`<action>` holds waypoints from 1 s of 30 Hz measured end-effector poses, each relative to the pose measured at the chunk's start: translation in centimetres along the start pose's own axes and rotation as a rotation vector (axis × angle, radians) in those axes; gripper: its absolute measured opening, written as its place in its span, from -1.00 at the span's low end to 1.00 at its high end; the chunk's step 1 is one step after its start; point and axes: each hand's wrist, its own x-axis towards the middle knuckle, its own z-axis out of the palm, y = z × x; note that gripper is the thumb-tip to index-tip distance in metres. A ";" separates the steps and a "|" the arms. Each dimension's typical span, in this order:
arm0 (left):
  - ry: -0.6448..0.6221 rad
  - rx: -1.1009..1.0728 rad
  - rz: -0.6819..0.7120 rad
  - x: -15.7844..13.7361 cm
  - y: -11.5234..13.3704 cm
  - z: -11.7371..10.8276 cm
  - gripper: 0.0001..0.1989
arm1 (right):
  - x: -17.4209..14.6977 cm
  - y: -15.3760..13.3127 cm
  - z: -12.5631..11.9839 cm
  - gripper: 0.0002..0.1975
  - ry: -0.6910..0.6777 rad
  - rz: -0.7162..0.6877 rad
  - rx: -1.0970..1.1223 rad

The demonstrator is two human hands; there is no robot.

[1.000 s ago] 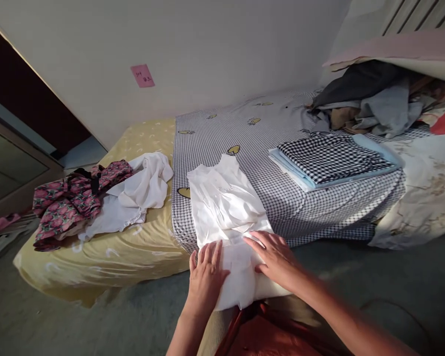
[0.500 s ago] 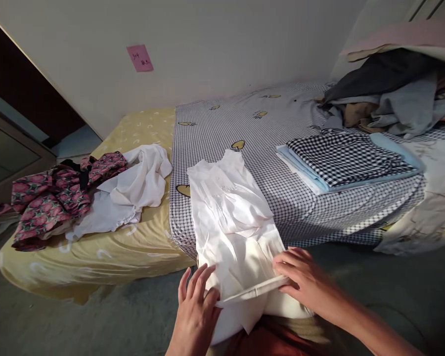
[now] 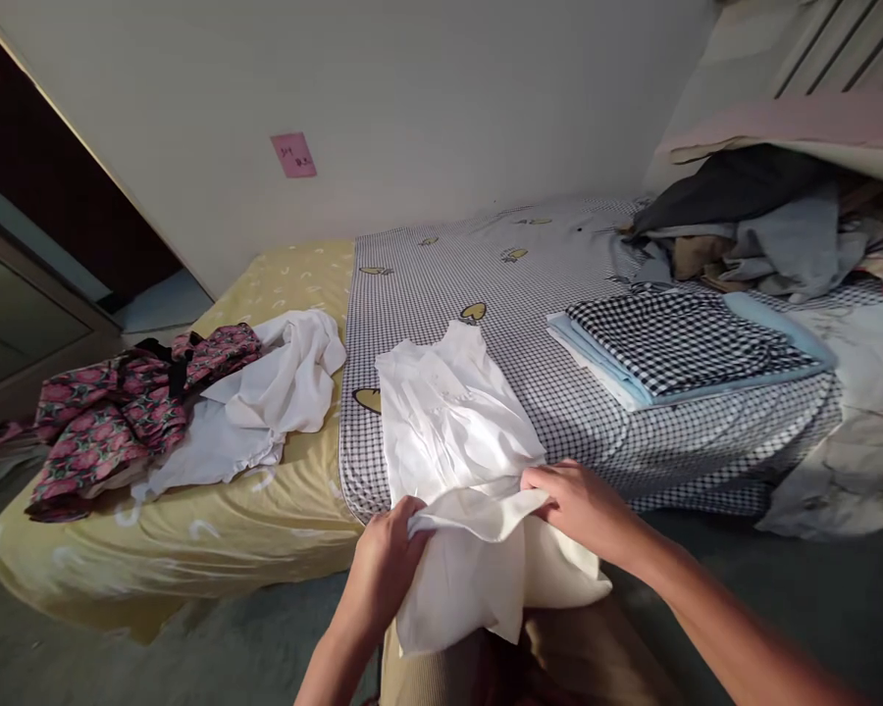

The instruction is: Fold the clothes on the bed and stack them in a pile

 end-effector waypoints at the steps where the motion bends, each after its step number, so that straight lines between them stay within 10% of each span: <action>1: -0.007 -0.013 -0.027 1.0 0.0 0.1 -0.85 | 0.6 0.5 0.6 -0.76 0.019 -0.004 -0.038; 17: 0.499 -0.140 0.099 2.3 -2.8 1.9 -0.72 | 2.3 0.6 2.1 -0.61 0.510 0.027 0.051; 24: 0.533 0.043 0.188 1.3 0.2 1.8 -0.73 | 9.6 -0.4 4.7 -0.53 0.122 0.115 -0.233; 30: 0.572 0.070 0.182 -1.0 -3.2 1.9 -0.70 | 9.8 1.8 3.2 -0.47 0.079 0.083 0.197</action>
